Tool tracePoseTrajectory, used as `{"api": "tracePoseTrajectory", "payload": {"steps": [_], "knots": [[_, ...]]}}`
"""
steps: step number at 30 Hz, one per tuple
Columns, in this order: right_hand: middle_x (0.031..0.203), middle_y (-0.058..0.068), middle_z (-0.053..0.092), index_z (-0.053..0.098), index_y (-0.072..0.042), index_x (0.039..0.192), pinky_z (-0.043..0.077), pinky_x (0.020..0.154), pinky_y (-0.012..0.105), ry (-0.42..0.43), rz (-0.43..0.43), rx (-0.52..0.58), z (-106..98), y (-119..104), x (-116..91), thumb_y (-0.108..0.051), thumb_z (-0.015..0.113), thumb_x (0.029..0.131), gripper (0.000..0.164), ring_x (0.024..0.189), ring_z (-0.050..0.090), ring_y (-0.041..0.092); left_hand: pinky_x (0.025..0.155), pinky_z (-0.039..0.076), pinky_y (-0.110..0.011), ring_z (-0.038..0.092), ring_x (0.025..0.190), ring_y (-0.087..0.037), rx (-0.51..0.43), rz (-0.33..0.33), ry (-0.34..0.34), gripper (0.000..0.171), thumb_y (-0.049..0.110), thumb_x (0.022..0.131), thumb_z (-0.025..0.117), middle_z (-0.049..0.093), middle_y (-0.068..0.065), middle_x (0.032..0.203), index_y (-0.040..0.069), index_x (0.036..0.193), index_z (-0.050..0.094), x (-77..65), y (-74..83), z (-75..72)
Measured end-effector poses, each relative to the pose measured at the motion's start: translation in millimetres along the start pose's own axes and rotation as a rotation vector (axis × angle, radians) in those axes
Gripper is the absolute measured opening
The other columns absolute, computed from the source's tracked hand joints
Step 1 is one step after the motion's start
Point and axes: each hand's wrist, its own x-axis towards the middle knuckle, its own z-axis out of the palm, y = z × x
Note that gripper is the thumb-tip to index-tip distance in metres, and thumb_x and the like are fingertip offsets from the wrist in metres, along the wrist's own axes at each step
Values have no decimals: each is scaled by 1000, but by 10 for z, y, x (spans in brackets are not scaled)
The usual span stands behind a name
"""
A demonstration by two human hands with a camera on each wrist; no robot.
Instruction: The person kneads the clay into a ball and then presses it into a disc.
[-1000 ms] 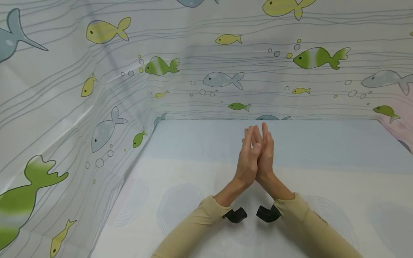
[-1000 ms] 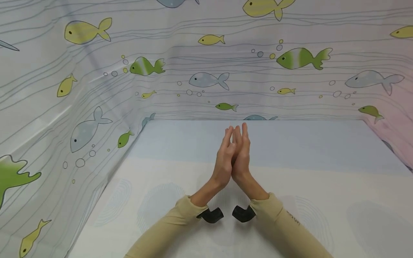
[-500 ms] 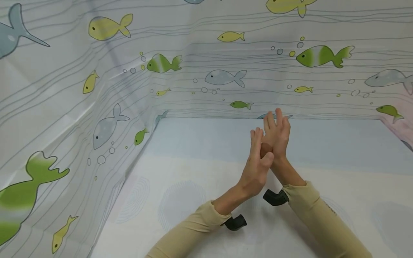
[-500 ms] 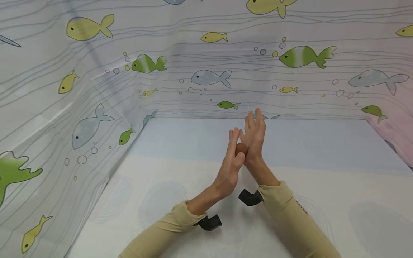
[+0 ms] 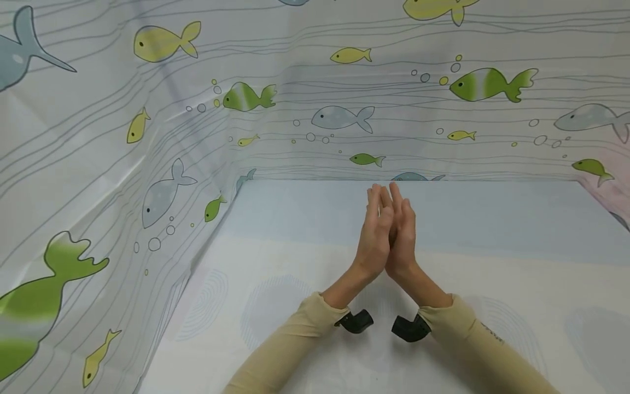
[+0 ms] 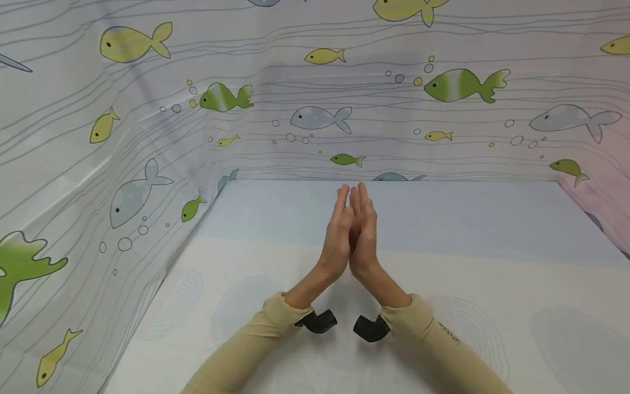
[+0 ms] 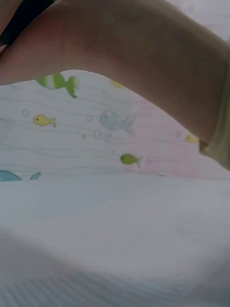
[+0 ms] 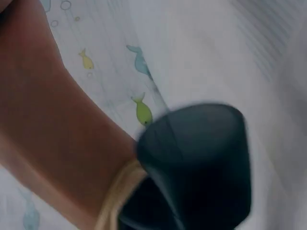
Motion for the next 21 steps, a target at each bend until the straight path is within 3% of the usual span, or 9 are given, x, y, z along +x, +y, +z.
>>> {"api": "tracePoseTrajectory", "payload": {"steps": [5, 13, 17, 21], "knots": [[166, 3, 13, 3, -15, 161, 10, 123, 33, -14, -32, -79, 100, 58, -103, -51, 23, 103, 71, 152, 13, 14, 123, 6, -38, 1, 151, -5, -59, -29, 79, 75, 54, 101, 25, 6, 6, 165, 10, 160, 10, 133, 13, -112], [166, 8, 8, -6, -10, 159, 5, 121, 53, -103, -41, -74, 175, 70, -228, -50, 22, 104, 73, 153, 7, 25, 123, 5, -41, 1, 152, -10, -68, -39, 181, 72, 50, 100, 25, 6, 2, 166, 12, 160, 11, 348, 50, -330], [166, 9, 5, -8, -10, 159, 2, 120, 57, -127, -49, -75, 191, 76, -277, -50, 23, 104, 74, 153, 4, 28, 123, 6, -41, 2, 151, -7, -60, -40, 196, 71, 48, 99, 24, 6, 3, 166, 13, 160, 12, 393, 46, -375], [166, 7, 3, -8, -10, 159, 3, 121, 53, -117, -41, -79, 168, 61, -234, -51, 21, 104, 74, 153, 3, 25, 123, 7, -40, 5, 151, -7, -76, -32, 175, 72, 50, 100, 24, 8, 3, 166, 13, 160, 12, 350, 18, -316]]}}
